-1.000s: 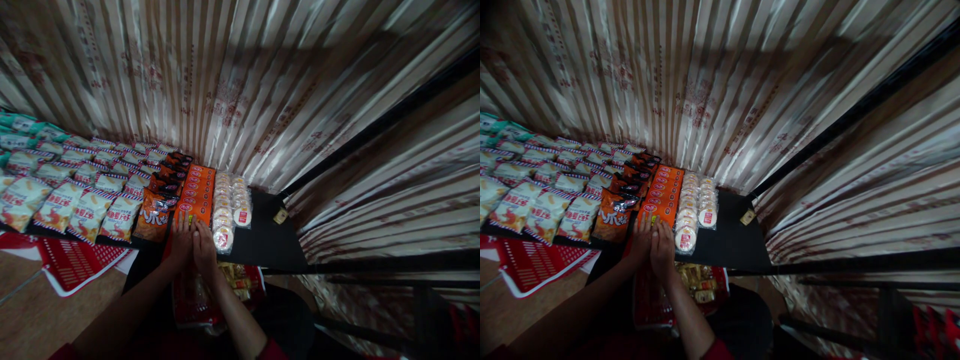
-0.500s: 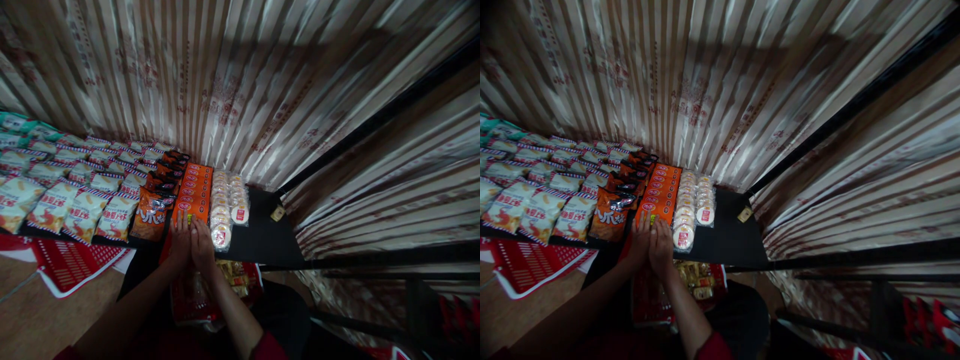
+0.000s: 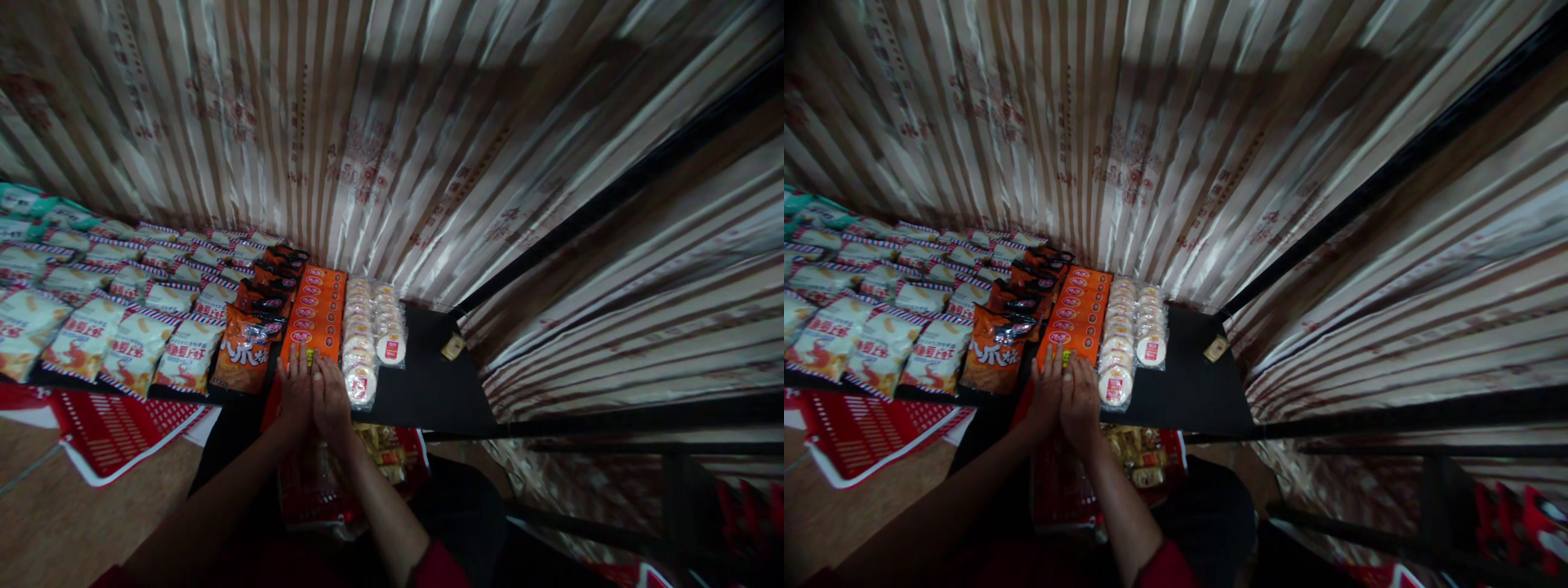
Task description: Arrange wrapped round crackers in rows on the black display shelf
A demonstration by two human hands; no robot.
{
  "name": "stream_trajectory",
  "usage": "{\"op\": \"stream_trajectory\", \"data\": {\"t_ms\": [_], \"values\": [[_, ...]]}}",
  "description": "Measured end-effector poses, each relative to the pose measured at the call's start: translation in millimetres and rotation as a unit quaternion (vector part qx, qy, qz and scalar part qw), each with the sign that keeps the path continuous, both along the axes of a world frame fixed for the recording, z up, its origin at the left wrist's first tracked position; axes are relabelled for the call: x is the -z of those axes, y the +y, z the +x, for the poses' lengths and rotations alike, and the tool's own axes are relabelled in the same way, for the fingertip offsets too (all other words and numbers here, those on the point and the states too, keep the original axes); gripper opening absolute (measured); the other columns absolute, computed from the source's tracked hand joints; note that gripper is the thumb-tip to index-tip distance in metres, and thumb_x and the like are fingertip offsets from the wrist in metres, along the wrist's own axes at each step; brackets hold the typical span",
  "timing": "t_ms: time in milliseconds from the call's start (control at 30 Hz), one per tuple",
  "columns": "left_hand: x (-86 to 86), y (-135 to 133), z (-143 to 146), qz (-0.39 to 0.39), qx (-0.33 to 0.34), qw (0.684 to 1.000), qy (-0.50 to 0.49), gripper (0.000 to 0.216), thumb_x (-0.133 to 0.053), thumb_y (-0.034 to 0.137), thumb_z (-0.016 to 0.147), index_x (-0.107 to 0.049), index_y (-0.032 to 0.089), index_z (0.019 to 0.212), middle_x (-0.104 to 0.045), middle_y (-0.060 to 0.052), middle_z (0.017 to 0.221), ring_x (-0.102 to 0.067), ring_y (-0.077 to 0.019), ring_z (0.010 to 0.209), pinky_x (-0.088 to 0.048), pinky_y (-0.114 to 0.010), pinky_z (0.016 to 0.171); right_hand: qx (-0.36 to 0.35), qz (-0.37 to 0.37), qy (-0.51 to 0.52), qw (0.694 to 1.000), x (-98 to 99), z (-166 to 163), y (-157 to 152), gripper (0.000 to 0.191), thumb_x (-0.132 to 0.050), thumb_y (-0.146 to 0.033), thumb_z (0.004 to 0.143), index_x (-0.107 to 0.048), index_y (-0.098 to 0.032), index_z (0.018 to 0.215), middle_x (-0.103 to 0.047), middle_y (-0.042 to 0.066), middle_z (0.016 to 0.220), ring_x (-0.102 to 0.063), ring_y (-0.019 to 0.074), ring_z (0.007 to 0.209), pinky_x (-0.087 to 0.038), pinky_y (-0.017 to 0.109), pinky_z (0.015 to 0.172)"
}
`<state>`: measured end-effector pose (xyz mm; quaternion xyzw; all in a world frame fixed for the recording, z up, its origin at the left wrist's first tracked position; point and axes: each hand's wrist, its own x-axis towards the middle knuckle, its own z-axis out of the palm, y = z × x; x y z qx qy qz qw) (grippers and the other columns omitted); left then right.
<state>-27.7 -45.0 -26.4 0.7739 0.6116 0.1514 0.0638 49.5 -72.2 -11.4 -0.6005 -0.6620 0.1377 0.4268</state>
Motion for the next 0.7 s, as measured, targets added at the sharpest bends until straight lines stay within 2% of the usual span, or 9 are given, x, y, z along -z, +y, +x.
{"op": "stream_trajectory", "data": {"t_ms": [167,400,533,700], "values": [[-0.8,-0.7,2.4,0.011,-0.007,1.000,-0.009,0.050,-0.025,0.014,0.090,-0.038,0.018,0.138,-0.026,-0.014,0.150,-0.014,-0.0302,0.140,-0.019,-0.067,0.105,0.000,0.006,0.006,1.000,1.2,1.8,0.6,0.041,-0.033,-0.030,0.094,-0.054,-0.017,0.127,-0.058,0.011,0.127,-0.049,0.0207,0.123,-0.037,0.048,0.106],[-7.6,-2.4,2.8,-0.005,-0.006,1.000,-0.013,0.050,-0.026,0.014,0.089,-0.040,0.018,0.137,-0.032,-0.014,0.147,-0.018,-0.0309,0.139,-0.019,-0.066,0.106,-0.004,-0.004,0.007,1.000,-2.6,2.3,1.1,0.041,-0.032,-0.030,0.094,-0.055,-0.016,0.125,-0.057,0.011,0.127,-0.050,0.0208,0.122,-0.039,0.047,0.104],[-2.9,-1.9,4.3,-0.001,-0.015,1.000,-0.014,0.050,-0.027,0.014,0.088,-0.041,0.019,0.136,-0.034,-0.014,0.147,-0.020,-0.0309,0.139,-0.019,-0.067,0.105,-0.011,0.000,-0.003,1.000,-3.4,2.7,0.5,0.042,-0.031,-0.030,0.094,-0.055,-0.013,0.124,-0.057,0.013,0.127,-0.049,0.0217,0.122,-0.039,0.047,0.104],[3.4,-0.8,7.0,0.008,-0.019,0.999,-0.028,0.050,-0.027,0.016,0.089,-0.038,0.019,0.138,-0.030,-0.014,0.148,-0.020,-0.0316,0.139,-0.019,-0.067,0.105,-0.006,-0.001,0.001,1.000,-9.2,4.0,-1.8,0.040,-0.032,-0.029,0.094,-0.055,-0.017,0.124,-0.058,0.011,0.127,-0.050,0.0205,0.122,-0.040,0.046,0.104]]}}
